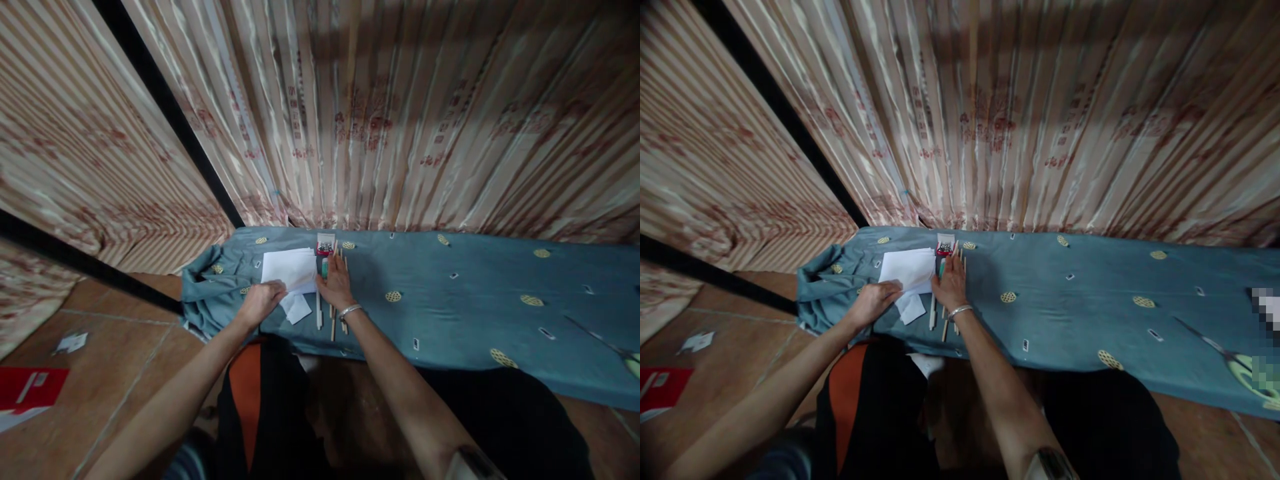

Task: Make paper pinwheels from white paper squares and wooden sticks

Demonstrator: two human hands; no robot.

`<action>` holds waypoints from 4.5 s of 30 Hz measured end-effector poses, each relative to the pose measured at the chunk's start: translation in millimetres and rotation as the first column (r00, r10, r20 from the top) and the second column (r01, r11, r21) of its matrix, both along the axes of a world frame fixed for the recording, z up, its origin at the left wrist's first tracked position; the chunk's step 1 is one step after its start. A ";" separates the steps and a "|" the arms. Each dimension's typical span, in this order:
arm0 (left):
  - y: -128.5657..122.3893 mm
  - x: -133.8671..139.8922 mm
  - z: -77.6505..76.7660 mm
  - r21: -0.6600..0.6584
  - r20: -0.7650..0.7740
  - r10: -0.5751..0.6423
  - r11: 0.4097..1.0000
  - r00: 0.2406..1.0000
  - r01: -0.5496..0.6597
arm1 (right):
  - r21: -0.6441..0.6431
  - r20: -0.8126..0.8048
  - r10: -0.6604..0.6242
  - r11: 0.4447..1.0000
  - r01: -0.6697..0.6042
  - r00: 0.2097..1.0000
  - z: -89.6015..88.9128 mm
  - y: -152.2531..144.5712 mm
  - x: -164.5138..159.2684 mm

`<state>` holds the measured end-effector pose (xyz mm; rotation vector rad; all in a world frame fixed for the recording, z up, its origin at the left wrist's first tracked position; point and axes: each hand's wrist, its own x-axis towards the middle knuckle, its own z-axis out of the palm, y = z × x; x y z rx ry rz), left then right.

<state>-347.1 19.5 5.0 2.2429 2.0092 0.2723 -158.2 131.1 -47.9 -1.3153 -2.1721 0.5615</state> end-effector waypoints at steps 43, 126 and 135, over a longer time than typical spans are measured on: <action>-2.4 68.6 70.4 0.482 0.087 -0.195 0.867 0.977 0.131 | 0.354 -0.182 0.075 0.935 -0.006 0.980 70.3 -35.1 108.9; 20.8 225.8 -31.2 0.002 -0.038 -0.513 0.858 0.857 0.514 | 0.008 -0.036 -0.321 0.947 0.321 0.947 17.8 -11.7 240.0; 21.3 225.7 -31.6 -0.015 -0.053 -0.514 0.858 0.856 0.514 | 0.096 0.012 -0.293 0.952 0.290 0.956 14.4 -11.1 241.1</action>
